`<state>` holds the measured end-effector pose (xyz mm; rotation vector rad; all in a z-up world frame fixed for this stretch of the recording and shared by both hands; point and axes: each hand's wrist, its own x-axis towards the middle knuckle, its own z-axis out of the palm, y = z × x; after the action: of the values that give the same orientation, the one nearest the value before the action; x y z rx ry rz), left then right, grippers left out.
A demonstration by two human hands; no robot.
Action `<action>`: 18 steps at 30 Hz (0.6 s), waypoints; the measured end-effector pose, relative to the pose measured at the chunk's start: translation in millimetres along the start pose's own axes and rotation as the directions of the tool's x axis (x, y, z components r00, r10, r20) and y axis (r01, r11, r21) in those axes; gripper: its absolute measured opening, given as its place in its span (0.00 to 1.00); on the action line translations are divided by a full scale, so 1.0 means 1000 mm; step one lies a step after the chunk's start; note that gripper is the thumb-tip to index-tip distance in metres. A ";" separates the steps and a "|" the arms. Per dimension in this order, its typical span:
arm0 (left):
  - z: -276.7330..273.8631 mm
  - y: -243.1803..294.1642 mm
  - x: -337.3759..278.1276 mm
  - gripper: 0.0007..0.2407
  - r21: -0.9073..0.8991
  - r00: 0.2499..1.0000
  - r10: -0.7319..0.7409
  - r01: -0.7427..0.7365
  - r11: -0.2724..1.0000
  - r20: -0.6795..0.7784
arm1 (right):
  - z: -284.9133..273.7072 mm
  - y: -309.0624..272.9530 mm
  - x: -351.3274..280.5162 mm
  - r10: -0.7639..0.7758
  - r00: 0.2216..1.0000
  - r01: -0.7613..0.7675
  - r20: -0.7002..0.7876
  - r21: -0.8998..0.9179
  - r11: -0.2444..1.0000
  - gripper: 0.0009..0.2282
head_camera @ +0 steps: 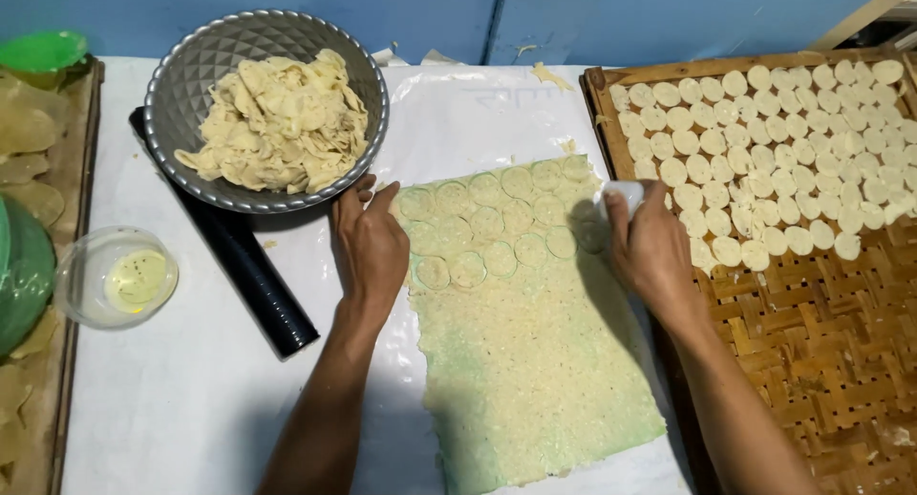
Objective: Stamp out small circles from a flat sheet of dough using a round cutter and arrange them on a tray.
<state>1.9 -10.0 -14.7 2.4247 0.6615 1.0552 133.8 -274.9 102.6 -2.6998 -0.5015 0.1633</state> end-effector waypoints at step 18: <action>-0.017 0.034 -0.001 0.19 -0.154 0.969 -0.241 0.247 0.957 0.057 | 0.023 -0.018 0.027 0.076 0.993 -0.023 -0.087 0.501 0.865 0.25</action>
<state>-3.0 -34.5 13.6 2.1551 0.8071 0.9224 148.8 -241.1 87.3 -2.1970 -0.3042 0.1425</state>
